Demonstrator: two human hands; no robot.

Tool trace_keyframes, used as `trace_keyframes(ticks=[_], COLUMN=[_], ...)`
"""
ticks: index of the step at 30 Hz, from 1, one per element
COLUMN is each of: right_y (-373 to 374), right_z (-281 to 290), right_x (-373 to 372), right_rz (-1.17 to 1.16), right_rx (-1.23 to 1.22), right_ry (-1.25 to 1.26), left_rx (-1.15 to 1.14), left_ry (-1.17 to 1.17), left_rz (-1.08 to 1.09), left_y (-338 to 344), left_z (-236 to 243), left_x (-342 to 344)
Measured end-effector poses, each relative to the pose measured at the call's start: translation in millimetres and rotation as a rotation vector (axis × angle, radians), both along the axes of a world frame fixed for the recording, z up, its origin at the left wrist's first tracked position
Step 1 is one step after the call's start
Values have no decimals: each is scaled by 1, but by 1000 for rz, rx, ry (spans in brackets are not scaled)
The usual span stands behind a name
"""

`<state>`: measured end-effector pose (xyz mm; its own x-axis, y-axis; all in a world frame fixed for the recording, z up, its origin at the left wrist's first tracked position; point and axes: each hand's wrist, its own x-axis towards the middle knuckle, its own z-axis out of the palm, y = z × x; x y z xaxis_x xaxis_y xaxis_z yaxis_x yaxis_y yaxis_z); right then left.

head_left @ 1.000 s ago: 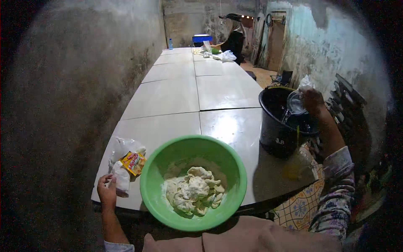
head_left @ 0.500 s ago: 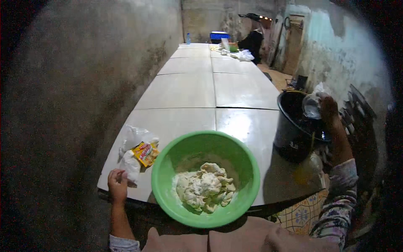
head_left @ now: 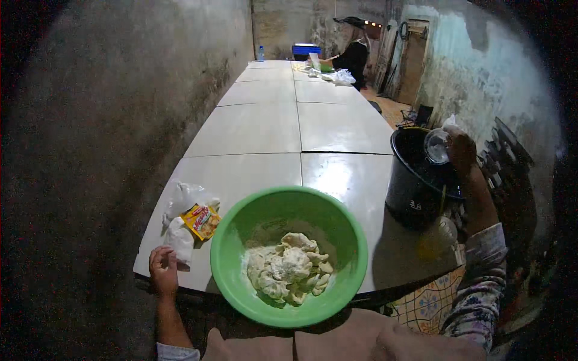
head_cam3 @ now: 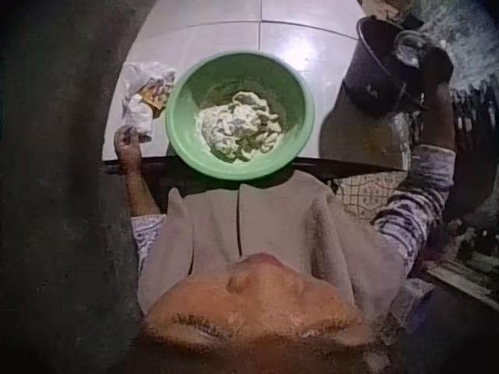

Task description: The person adds flour and liquid into a bowl, then kneads the mixture by hand into a dough, occasionally adding more flour from a bag.

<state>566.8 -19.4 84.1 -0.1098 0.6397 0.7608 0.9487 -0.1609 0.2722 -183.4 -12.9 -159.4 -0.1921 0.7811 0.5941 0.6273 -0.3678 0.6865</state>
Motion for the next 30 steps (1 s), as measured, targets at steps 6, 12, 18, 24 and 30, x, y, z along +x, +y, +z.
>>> trace_keyframes(ticks=[6,12,18,24,30], right_y=[6,17,-12,-18,-40], right_z=[2,3,68,52,25], right_x=[-24,29,-55,-195,-293], right_rz=[-53,181,221,481,445], right_rx=[-37,131,-60,-91,-248], right_ry=[88,147,609,521,471], left_rx=[11,-44,-3,92,69], left_ry=[44,-7,-98,39,38], left_rz=[-23,32,9,74,145], left_y=[-6,-8,0,-2,-4], left_z=[-4,-4,-5,-15,-15], left_x=[-14,-8,5,-9,-5])
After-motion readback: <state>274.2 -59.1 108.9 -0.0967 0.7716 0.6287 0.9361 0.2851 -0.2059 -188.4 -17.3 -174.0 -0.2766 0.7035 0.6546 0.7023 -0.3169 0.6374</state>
